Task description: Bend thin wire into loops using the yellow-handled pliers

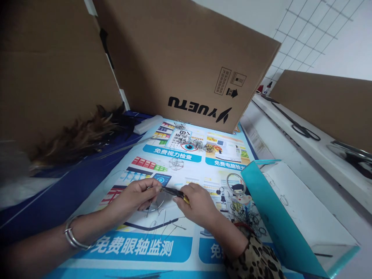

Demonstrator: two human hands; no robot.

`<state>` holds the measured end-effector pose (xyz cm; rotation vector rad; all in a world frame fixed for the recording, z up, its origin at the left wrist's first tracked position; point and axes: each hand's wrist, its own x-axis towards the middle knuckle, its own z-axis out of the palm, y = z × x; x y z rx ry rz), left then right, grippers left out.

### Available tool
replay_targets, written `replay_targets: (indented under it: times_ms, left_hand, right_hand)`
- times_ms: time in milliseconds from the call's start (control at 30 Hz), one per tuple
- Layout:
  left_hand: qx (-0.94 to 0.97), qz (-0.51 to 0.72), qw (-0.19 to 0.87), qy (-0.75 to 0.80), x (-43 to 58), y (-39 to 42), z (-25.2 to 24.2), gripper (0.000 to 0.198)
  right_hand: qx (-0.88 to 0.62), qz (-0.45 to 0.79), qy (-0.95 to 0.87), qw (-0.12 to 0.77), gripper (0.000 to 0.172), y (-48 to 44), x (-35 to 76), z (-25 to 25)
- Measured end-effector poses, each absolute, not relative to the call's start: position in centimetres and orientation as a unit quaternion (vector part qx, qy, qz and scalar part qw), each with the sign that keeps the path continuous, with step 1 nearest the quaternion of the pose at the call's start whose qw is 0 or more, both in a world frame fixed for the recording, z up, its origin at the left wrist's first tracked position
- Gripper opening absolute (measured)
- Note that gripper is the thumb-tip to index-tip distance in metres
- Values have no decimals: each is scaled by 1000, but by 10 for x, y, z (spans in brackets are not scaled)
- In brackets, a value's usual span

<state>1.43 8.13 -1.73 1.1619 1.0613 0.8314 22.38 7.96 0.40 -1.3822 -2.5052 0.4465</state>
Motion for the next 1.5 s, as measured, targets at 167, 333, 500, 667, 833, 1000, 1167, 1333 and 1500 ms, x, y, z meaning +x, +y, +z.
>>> replay_targets:
  times_ms: [167,333,500,667,833,1000,1167,1333,1500]
  left_hand:
    - [509,367,624,465,15,79,-14,23]
    - [512,371,621,463,16,78,-12,21]
    - [520,374,609,467,16,77,-12,20]
    - [530,372,597,474,16,77,-11,19]
    - [532,371,596,474,16,76,-11,22]
    - [540,371,595,465,16,77,-6,23]
    - [546,370,596,458,15,78,-7,23]
    - [561,369,576,466,15,77,-10,22]
    - [561,369,573,470,15,77,-9,22]
  right_hand:
    - [-485,63,-866,109,24,76,222,1]
    - [-485,37,-867,108,24,75,221,-2]
    - [-481,35,-869,113,24,75,222,-5]
    - [-475,31,-871,124,23,75,221,-7]
    - [-484,39,-866,121,23,76,221,-10]
    - [-484,107,-859,129,21,76,222,-9]
    - [-474,169,-856,116,21,77,223,-2]
    - [-474,122,-865,112,22,77,224,1]
    - [-489,28,-866,99,26,76,223,0]
